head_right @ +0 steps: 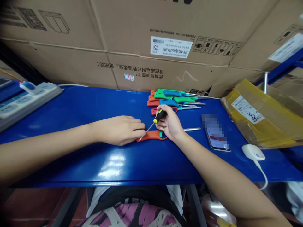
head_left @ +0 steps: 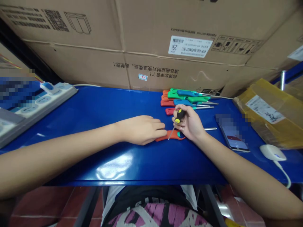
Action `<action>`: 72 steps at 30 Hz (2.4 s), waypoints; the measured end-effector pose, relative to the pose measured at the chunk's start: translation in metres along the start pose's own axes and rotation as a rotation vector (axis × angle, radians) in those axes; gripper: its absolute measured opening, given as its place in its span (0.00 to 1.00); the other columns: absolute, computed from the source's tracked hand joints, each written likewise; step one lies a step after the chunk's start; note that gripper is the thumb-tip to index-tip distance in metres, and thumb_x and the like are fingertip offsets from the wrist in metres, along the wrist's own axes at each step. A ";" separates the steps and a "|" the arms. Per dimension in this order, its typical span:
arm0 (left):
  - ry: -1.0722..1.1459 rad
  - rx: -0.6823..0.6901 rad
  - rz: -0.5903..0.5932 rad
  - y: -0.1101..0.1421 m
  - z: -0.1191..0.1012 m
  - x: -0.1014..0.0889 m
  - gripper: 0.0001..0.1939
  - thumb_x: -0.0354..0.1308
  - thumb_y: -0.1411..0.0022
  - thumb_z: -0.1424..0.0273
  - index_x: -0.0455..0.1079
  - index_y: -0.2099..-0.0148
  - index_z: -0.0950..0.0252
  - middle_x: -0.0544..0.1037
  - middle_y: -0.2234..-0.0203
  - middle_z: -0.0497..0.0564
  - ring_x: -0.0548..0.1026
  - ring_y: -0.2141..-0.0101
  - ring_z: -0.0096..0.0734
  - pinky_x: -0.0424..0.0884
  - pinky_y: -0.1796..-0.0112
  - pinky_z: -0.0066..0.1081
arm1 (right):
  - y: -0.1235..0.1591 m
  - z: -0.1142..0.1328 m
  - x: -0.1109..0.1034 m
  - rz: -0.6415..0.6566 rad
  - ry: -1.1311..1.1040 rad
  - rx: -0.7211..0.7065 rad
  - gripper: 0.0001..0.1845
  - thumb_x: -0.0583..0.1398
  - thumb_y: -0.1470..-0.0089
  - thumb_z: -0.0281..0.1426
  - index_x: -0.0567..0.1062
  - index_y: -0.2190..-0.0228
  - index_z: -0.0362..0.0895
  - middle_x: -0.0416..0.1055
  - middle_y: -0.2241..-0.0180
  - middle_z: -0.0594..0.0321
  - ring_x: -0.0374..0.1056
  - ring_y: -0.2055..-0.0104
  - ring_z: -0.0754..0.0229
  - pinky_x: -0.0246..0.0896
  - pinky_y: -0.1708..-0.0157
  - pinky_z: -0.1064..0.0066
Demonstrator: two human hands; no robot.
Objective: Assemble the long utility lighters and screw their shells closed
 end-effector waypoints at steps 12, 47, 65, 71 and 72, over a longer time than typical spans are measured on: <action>-0.122 -0.009 0.029 -0.004 0.002 0.004 0.10 0.52 0.28 0.74 0.70 0.65 0.64 0.77 0.71 0.52 0.73 0.71 0.33 0.63 0.70 0.32 | -0.002 0.000 -0.002 0.009 -0.030 -0.002 0.13 0.64 0.53 0.38 0.67 0.69 0.48 0.62 0.80 0.74 0.43 0.86 0.71 0.39 0.88 0.79; 0.482 -0.927 -0.457 0.025 0.129 0.044 0.11 0.69 0.46 0.62 0.81 0.64 0.63 0.82 0.67 0.50 0.69 0.73 0.27 0.64 0.70 0.28 | -0.004 -0.003 -0.004 -0.017 -0.075 0.006 0.12 0.63 0.53 0.37 0.67 0.69 0.47 0.63 0.79 0.74 0.43 0.85 0.71 0.39 0.87 0.77; 0.329 -0.528 -0.238 -0.002 0.028 0.025 0.19 0.56 0.32 0.53 0.73 0.64 0.63 0.75 0.72 0.49 0.73 0.68 0.33 0.66 0.66 0.30 | -0.009 0.016 -0.013 0.021 0.365 -0.273 0.20 0.66 0.48 0.45 0.76 0.58 0.46 0.77 0.66 0.63 0.73 0.66 0.62 0.70 0.65 0.68; 0.367 -0.574 0.034 -0.035 -0.018 0.021 0.16 0.60 0.34 0.59 0.68 0.52 0.66 0.77 0.55 0.58 0.77 0.58 0.44 0.71 0.60 0.36 | -0.005 0.020 -0.020 0.178 0.965 -0.378 0.11 0.66 0.48 0.29 0.82 0.60 0.46 0.81 0.56 0.56 0.74 0.52 0.51 0.66 0.47 0.54; 0.381 -0.572 0.054 -0.039 -0.019 0.020 0.15 0.61 0.35 0.61 0.68 0.52 0.66 0.77 0.54 0.58 0.77 0.57 0.44 0.71 0.59 0.36 | -0.006 0.018 -0.022 0.206 1.047 -0.396 0.11 0.65 0.48 0.27 0.83 0.61 0.46 0.81 0.56 0.56 0.74 0.52 0.50 0.65 0.46 0.53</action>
Point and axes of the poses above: each hand's wrist, its own y-axis away from the middle knuckle, its own x-axis out of the palm, z = x × y, the point moved 2 cm from there along -y, towards the middle knuckle
